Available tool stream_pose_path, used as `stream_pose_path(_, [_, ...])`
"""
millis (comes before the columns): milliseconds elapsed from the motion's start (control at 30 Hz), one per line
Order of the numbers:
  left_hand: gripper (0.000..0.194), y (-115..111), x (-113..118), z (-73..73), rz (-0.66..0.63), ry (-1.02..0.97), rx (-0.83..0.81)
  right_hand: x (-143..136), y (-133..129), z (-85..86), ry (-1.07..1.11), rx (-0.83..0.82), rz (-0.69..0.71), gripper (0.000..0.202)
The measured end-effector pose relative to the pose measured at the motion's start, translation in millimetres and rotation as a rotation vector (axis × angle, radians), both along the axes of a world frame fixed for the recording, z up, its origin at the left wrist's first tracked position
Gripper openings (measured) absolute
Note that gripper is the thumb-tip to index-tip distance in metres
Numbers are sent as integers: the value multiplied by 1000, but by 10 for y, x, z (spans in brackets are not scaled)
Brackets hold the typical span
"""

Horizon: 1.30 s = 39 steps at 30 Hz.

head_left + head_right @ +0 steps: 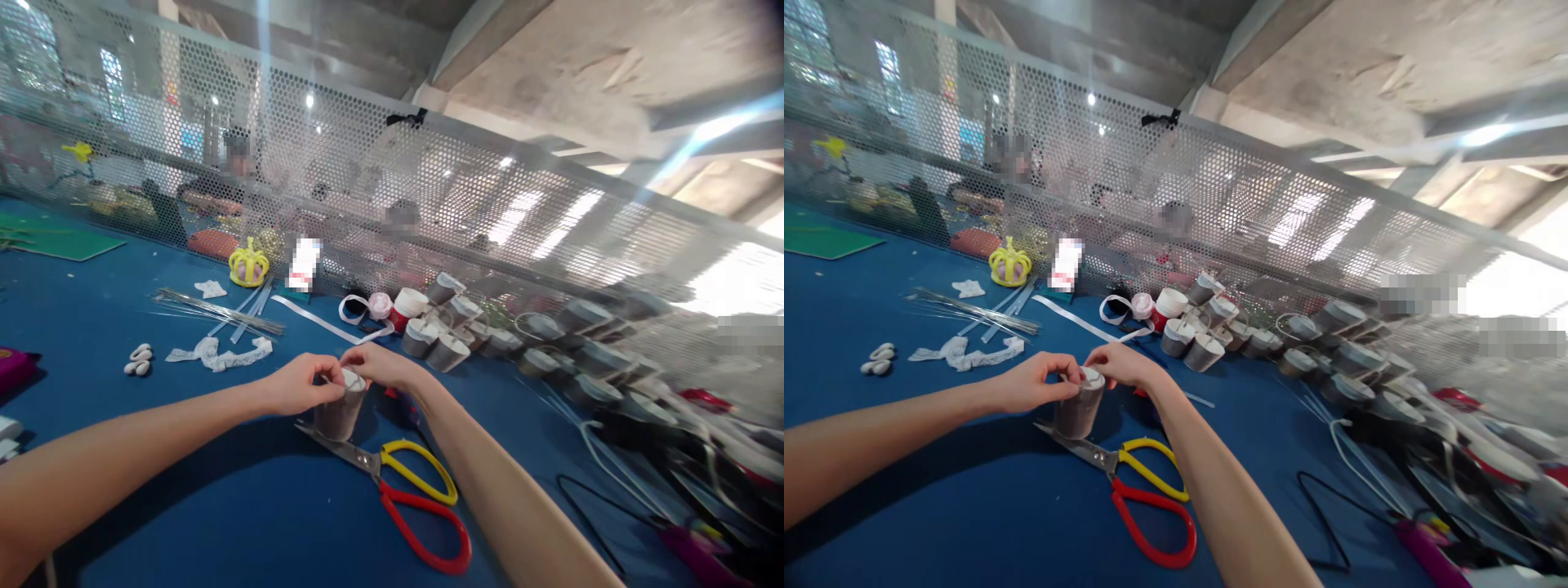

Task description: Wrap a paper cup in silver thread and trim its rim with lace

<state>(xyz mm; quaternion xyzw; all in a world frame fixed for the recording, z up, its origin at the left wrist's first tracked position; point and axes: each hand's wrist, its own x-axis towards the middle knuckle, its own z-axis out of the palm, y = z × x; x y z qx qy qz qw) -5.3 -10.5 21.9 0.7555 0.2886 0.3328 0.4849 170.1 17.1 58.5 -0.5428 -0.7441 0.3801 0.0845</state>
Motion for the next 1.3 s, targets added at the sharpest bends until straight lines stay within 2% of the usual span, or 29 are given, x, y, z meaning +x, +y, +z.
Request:
stream_pose_path(100, [7, -2, -2, -6, -37, -31, 6, -144, 229, 117, 21, 126, -32, 20])
stream_pose_path(133, [7, 2, -2, -14, -42, -47, -3, -223, 304, 182, 46, 205, -59, 15])
stream_pose_path(200, [8, 17, -1, -36, -33, -70, -22, -421, 426, 328, 106, 383, -115, 18])
stream_pose_path(367, [8, 41, 15, -83, 45, -105, -44, -909, 502, 599, 131, 704, -148, 24])
stream_pose_path(433, [7, 36, 23, -88, 51, -117, -48, -1012, 485, 626, 78, 730, -136, 24])
stream_pose_path(533, [6, 23, 29, -84, 44, -127, -49, -1042, 472, 588, -53, 592, -65, 15])
stream_pose_path(567, [7, 20, 29, -82, 41, -127, -49, -1022, 470, 565, -97, 524, -36, 12])
stream_pose_path(633, [7, 21, 27, -82, 37, -127, -48, -939, 456, 524, -159, 423, 7, 22])
stream_pose_path(733, [6, 31, 21, -94, 14, -160, -87, -702, 398, 499, -182, 419, -7, 33])
stream_pose_path(867, [6, 42, 18, -112, -22, -221, -162, -186, 231, 464, -192, 521, -190, 11])
stream_pose_path(900, [6, 42, 18, -112, -21, -225, -173, -41, 169, 432, -201, 543, -259, 13])
stream_pose_path(1000, [8, 32, 18, -97, -9, -217, -176, 351, -63, 244, -245, 591, -453, 27])
stream_pose_path(1067, [9, 21, 14, -80, -3, -191, -146, 531, -225, 57, -269, 576, -515, 35])
stream_pose_path(1167, [9, 6, 3, -56, 4, -155, -95, 662, -389, -239, -249, 525, -541, 45])
stream_pose_path(1300, [9, 2, -13, -39, 13, -145, -51, 692, -406, -477, -149, 517, -621, 34])
